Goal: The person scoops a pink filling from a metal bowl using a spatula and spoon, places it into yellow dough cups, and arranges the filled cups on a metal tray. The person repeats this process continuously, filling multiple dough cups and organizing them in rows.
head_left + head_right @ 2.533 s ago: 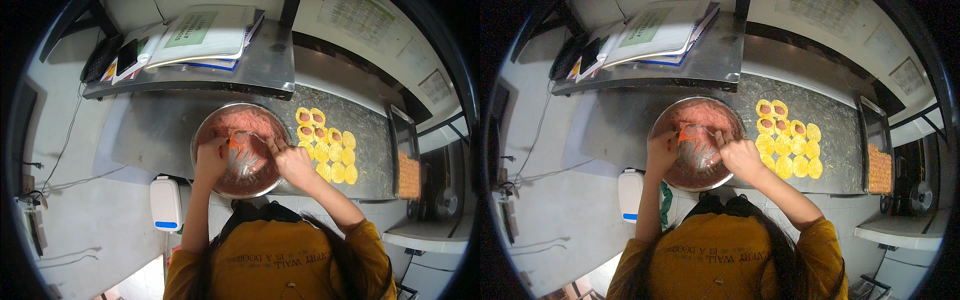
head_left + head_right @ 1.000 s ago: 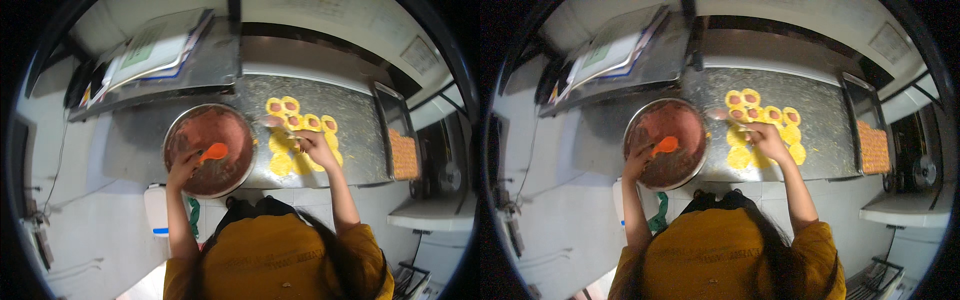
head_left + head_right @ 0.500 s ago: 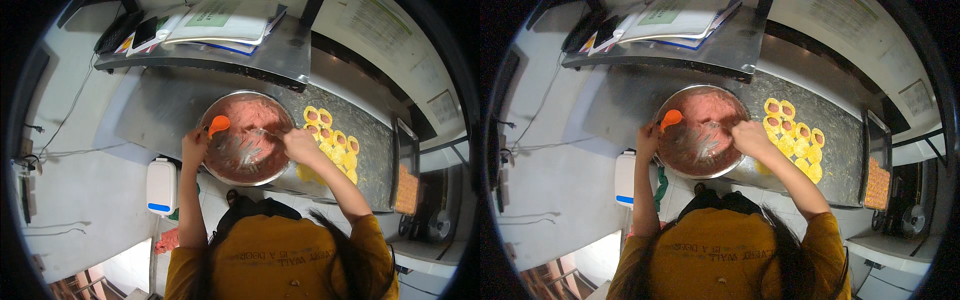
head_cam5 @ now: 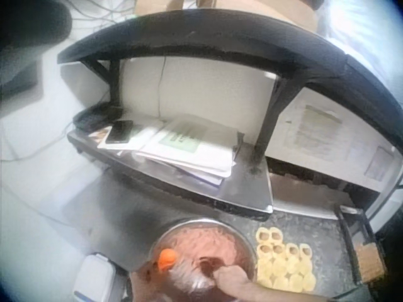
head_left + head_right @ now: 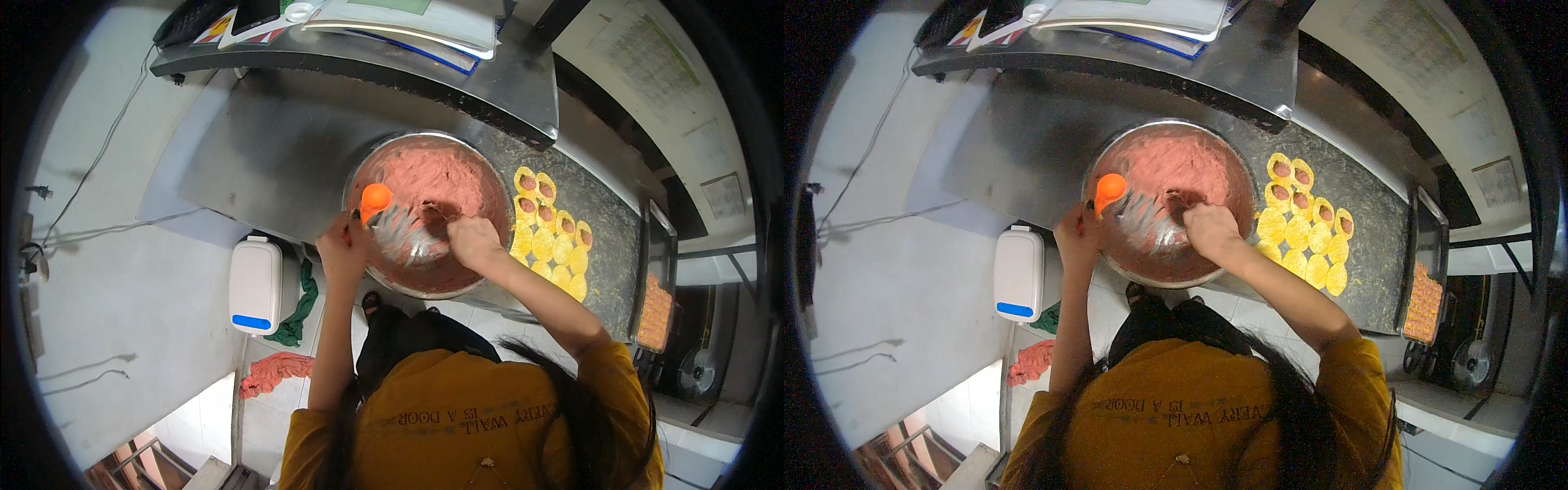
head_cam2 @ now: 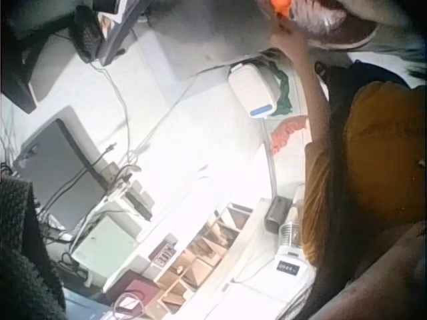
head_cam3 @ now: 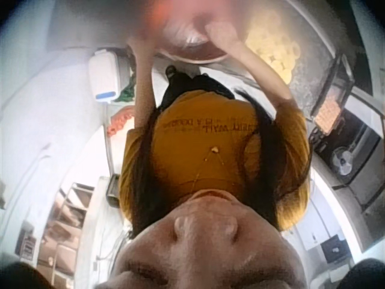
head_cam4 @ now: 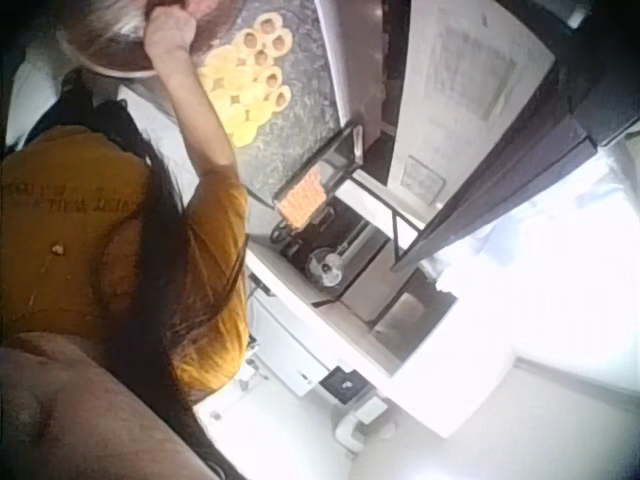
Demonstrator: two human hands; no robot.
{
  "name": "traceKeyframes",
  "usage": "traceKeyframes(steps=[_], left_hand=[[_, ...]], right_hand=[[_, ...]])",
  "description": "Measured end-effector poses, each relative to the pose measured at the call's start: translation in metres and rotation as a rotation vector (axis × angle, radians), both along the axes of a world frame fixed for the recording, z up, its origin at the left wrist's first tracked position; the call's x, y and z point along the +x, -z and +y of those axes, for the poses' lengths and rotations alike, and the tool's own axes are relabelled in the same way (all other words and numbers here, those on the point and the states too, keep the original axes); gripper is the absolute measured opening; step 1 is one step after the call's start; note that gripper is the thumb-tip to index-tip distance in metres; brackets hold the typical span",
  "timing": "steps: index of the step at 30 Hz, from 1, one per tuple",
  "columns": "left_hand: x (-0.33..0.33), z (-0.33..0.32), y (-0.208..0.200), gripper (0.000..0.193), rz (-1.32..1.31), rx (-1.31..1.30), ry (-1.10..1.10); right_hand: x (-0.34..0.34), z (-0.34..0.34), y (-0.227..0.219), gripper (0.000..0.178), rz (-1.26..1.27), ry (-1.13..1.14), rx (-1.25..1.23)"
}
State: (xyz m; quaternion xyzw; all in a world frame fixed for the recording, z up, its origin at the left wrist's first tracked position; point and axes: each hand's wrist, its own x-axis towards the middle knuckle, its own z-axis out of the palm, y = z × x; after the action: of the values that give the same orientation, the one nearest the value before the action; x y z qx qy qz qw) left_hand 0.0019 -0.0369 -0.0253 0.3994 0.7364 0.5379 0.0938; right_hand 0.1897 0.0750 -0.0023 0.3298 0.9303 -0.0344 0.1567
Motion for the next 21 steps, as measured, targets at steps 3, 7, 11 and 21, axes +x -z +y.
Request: traceKeyframes(steps=[3, 7, 11, 21], left_hand=[[0.003, -0.001, -0.003, 0.02, -0.029, -0.036, -0.029], [0.002, 0.0, -0.005, 0.021, -0.031, -0.025, 0.0], [-0.006, -0.003, -0.018, 0.021, -0.025, -0.049, -0.003], [-0.002, 0.014, -0.017, 0.021, -0.126, -0.17, 0.17]], right_hand=[[-0.003, -0.006, -0.004, 0.018, 0.02, 0.145, -0.083], [0.014, 0.0, 0.05, 0.021, 0.274, 0.222, -0.223], [0.012, 0.018, 0.02, 0.026, 0.349, 0.673, -1.015], [0.025, -0.012, -0.037, 0.04, 0.802, 0.057, 0.064]])
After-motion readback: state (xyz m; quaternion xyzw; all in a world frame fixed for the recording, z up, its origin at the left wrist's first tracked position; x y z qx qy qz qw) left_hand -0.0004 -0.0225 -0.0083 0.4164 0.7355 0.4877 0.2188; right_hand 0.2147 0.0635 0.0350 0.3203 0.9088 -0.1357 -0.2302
